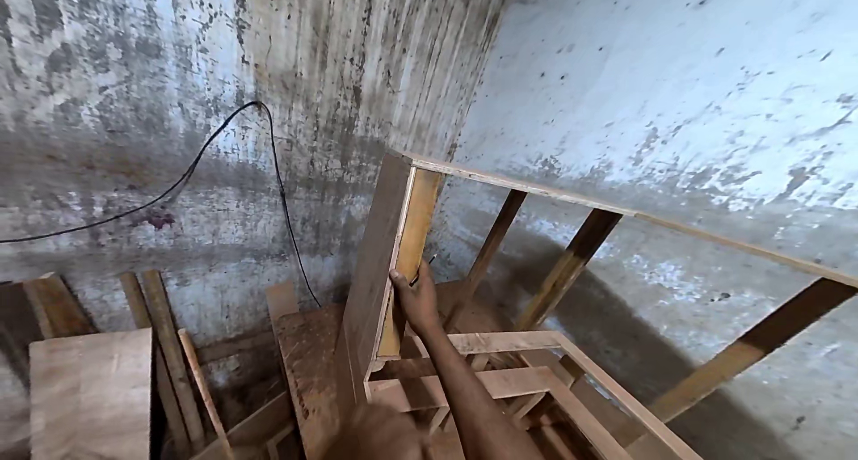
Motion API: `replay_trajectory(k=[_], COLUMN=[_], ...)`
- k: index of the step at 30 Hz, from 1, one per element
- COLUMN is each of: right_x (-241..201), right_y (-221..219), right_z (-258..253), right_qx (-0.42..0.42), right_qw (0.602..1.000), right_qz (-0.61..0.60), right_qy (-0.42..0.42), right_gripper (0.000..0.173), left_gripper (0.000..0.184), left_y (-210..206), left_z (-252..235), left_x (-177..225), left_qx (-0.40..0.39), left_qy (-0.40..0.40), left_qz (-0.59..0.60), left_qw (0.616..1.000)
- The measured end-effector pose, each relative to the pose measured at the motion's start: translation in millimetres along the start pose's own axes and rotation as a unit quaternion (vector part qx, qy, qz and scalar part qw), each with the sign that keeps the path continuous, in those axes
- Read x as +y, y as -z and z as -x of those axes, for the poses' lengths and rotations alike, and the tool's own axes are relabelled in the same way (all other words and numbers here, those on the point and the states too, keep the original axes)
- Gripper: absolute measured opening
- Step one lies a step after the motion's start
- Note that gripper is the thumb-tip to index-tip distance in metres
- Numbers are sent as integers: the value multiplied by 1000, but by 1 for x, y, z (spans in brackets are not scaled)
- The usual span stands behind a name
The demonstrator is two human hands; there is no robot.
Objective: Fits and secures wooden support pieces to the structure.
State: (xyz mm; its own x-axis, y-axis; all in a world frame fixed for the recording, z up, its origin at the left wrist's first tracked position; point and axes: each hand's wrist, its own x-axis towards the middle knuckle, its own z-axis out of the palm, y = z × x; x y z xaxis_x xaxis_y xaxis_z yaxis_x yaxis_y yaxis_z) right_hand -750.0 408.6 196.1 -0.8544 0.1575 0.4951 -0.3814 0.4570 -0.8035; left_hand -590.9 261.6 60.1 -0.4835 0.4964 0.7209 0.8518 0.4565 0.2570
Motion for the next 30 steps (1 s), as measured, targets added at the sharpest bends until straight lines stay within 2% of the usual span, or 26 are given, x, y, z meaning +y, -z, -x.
replay_trajectory(k=[2,3,5,7,10,12,15,18,22,25,27,30], right_x=[3,5,8,4,-2,-2,1,5,10,30,57,85], right_y=[1,1,0,-6,-6,-5,-5,-7,-4,-3,-2,4], right_z=[1,2,0,-9,-15,-14,-16,-19,-18,7,33,61], right_qx=[2,1,10,39,38,24,20,19,6,-50,-116,-172], right_qw=[1000,999,997,997,999,1000,1000,1000,999,998,992,977], right_qz=[-2,-3,3,-3,-4,0,-5,-11,-26,-26,25,123], right_qy=[18,39,82,70,30,7,10,15,18,-19,-50,-39], right_gripper=[64,63,61,57,62,60,60,63,70,75,73,70], left_gripper=[30,29,30,31,36,43,68,82,83,84,81,79], left_y=[50,74,113,128,127,122,117,115,112,112,112,113], left_z=[-82,-123,-196,-259,-334,-367,-391,-392,-390,-390,-390,-391], left_x=[-52,-66,-78,-89,-99,-101,-101,-105,-103,-101,-103,-101], left_qx=[24,37,14,-21,-89,-163,-257,-267,-258,-255,-250,-256], left_qy=[-79,-119,-180,-248,-342,-356,-319,-320,-316,-310,-318,-312], left_qz=[-122,-164,-198,-242,-308,-346,-421,-463,-470,-485,-484,-482], left_qw=[989,979,964,938,883,853,809,782,783,777,776,778])
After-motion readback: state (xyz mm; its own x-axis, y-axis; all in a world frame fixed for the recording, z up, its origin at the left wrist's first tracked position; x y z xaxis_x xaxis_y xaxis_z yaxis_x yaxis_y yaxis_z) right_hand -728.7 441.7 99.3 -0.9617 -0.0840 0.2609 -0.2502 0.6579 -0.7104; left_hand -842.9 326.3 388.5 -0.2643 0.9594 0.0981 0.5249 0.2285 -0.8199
